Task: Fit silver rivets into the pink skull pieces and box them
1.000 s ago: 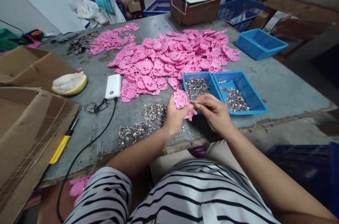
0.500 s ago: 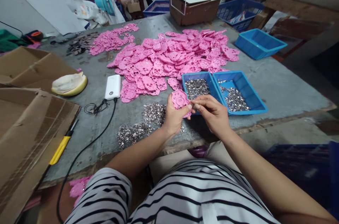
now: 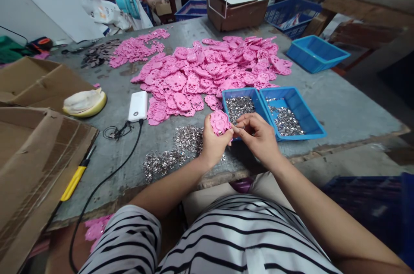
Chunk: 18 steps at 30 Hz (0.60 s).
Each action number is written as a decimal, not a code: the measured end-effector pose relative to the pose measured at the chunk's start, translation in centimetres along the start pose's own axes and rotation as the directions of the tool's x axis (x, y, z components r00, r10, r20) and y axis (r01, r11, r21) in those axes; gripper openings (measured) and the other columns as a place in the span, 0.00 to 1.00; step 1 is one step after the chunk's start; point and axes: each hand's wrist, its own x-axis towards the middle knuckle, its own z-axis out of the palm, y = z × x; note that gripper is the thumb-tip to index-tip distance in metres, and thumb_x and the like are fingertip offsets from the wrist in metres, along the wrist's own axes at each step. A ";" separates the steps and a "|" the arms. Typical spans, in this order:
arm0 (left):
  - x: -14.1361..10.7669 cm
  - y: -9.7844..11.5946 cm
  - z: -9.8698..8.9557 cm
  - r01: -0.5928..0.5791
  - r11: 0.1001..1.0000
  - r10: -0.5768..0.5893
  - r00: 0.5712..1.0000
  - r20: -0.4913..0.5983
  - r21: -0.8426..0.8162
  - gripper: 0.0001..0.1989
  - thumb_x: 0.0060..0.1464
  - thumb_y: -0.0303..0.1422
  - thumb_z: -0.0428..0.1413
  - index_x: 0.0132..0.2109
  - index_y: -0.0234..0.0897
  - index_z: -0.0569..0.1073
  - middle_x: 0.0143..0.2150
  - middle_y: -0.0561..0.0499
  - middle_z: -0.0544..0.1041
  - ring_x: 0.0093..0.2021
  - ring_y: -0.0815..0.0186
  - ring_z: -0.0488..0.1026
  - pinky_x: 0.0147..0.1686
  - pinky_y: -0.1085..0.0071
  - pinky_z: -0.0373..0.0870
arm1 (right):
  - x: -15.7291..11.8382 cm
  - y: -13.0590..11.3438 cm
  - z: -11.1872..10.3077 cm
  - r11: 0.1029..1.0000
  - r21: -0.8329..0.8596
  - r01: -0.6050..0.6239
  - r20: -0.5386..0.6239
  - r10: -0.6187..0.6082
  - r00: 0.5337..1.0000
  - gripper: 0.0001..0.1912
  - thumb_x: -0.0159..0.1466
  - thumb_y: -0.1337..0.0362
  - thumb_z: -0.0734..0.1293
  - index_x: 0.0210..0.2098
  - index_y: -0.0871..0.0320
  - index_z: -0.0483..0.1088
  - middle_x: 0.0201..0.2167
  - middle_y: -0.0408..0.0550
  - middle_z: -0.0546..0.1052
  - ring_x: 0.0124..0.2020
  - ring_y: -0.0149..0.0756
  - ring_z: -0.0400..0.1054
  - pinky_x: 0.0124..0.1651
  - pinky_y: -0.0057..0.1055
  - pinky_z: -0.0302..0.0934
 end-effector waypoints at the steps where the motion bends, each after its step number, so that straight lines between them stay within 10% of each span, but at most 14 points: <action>1: 0.0 0.0 0.0 0.001 1.000 -0.001 1.000 0.001 -0.004 0.23 0.40 0.26 0.61 0.43 0.40 0.61 0.29 0.56 0.70 0.21 0.75 0.65 0.15 0.78 0.63 | -0.1 0.0 0.0 1.000 -0.009 0.004 -0.003 -0.004 1.000 0.08 0.59 0.59 0.69 0.26 0.56 0.70 0.35 0.49 0.73 0.33 0.35 0.66 0.32 0.32 0.59; 13: 0.1 -0.4 -0.1 -0.012 0.999 0.013 0.999 -0.033 0.030 0.25 0.39 0.26 0.62 0.46 0.40 0.61 0.31 0.55 0.71 0.21 0.74 0.66 0.16 0.78 0.63 | 0.2 0.3 0.2 0.998 0.031 -0.061 0.056 0.060 0.997 0.13 0.60 0.56 0.68 0.23 0.56 0.68 0.35 0.49 0.71 0.38 0.38 0.66 0.39 0.35 0.62; 18: -0.1 0.5 -0.2 0.089 0.987 -0.067 0.984 0.162 -0.133 0.27 0.42 0.31 0.58 0.50 0.41 0.60 0.33 0.53 0.71 0.21 0.70 0.69 0.15 0.76 0.63 | 0.7 0.2 -0.6 0.997 0.073 -0.034 0.125 0.025 0.992 0.11 0.62 0.59 0.65 0.24 0.56 0.67 0.40 0.50 0.69 0.42 0.39 0.66 0.46 0.38 0.62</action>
